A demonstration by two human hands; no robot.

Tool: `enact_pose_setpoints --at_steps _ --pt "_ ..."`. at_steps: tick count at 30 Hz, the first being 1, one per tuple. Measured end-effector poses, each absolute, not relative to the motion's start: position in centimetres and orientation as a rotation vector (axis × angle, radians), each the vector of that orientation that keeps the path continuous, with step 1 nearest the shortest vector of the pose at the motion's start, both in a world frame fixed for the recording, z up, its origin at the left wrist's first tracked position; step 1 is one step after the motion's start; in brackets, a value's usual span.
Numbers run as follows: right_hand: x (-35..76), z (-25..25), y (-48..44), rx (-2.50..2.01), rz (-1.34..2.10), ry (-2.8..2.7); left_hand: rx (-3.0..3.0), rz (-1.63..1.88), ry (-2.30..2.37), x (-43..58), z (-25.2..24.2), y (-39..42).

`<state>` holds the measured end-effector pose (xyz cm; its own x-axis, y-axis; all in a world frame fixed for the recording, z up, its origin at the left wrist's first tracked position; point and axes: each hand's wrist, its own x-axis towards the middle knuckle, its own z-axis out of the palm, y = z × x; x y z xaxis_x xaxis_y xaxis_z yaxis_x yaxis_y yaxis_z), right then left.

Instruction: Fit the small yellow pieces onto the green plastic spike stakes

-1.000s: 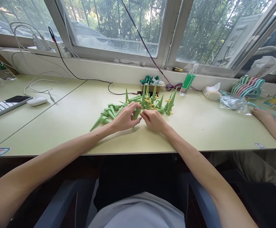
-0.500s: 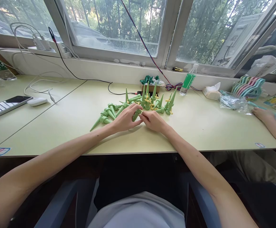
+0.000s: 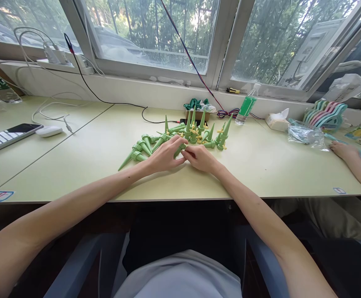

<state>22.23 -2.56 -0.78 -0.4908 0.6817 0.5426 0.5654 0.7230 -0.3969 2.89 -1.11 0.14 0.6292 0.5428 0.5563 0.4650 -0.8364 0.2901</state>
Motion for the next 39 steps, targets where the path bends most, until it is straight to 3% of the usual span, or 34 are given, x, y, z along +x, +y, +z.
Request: enact_pose_setpoints --at_steps 39 --pt "22.25 -0.77 -2.54 -0.968 0.269 -2.256 2.733 0.918 0.828 2.91 0.31 -1.44"
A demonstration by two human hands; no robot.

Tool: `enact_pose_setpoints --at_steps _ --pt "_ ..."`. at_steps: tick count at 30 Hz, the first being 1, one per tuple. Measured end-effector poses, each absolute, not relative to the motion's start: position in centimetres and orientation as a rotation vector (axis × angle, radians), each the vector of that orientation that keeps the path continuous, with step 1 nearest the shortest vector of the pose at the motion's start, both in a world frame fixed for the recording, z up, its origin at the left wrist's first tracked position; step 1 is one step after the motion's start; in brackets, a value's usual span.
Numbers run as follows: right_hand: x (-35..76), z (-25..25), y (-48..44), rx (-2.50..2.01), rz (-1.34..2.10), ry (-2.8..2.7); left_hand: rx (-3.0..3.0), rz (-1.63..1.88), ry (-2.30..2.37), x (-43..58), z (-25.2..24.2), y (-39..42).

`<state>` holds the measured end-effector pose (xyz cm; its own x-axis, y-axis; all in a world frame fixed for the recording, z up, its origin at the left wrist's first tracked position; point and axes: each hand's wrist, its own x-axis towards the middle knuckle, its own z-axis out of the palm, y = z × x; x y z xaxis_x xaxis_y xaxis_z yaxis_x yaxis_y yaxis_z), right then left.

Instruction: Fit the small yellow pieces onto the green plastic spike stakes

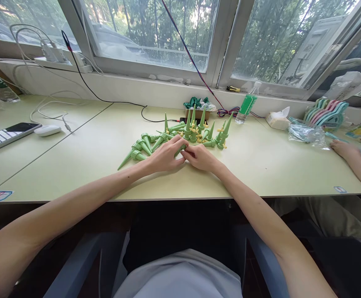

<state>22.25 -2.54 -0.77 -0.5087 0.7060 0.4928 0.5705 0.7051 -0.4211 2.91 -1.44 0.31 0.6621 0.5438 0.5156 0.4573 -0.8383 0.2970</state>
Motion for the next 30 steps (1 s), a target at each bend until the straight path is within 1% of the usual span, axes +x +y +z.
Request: enact_pose_setpoints --at_steps 30 --pt "22.29 -0.78 -2.52 -1.017 0.250 -2.282 2.749 0.880 0.856 2.92 0.39 -1.72"
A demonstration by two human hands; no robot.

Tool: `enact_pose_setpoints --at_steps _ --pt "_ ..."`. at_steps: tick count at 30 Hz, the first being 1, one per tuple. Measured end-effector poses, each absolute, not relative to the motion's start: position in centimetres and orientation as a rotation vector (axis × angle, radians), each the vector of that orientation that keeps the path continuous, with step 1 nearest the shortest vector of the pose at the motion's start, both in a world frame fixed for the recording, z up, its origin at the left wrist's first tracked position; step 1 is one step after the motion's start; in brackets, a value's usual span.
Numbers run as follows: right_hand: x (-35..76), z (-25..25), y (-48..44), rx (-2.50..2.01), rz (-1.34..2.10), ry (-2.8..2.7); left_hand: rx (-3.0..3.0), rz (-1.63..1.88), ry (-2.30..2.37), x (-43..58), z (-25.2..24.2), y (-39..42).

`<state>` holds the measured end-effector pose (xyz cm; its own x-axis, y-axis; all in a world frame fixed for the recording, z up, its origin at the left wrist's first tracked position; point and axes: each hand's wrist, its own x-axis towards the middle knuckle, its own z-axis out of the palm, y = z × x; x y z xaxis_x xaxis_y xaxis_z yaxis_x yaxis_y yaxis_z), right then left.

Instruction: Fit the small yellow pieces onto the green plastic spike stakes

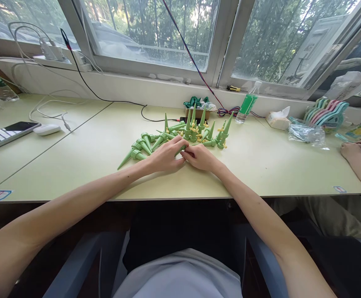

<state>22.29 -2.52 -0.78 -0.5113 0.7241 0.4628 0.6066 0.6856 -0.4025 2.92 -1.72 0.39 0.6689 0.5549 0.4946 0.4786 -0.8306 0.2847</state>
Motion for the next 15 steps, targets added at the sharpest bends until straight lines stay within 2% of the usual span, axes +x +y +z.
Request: enact_pose_setpoints --at_steps 15 --pt "22.39 -0.93 -2.46 -1.043 0.236 -2.293 2.756 0.857 0.861 2.95 0.57 -1.92"
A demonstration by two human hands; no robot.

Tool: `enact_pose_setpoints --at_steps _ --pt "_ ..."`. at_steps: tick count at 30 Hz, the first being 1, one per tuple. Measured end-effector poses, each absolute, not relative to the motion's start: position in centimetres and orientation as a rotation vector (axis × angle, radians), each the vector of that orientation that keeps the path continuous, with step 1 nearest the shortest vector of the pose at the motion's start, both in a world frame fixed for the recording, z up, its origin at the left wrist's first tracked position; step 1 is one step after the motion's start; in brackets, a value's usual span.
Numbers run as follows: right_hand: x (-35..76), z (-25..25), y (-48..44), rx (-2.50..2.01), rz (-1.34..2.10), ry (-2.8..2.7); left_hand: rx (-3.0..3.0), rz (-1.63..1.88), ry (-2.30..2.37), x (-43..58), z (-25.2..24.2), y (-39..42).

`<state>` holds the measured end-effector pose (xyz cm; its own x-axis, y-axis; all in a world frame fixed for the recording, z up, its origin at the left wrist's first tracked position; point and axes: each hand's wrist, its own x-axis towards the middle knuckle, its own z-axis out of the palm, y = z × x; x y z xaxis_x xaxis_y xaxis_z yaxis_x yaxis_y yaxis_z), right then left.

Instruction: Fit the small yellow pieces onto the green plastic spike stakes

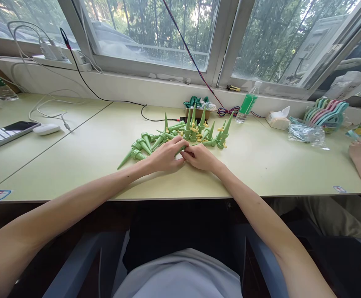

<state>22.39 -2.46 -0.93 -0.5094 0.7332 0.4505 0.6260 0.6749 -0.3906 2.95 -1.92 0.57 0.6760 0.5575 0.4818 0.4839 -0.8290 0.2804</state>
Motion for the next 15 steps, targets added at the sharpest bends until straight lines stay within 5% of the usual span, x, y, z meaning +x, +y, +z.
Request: enact_pose_setpoints --at_steps 15 --pt "22.32 -0.79 -2.54 -1.039 0.249 -2.293 2.746 0.867 0.843 2.91 0.38 -1.72"
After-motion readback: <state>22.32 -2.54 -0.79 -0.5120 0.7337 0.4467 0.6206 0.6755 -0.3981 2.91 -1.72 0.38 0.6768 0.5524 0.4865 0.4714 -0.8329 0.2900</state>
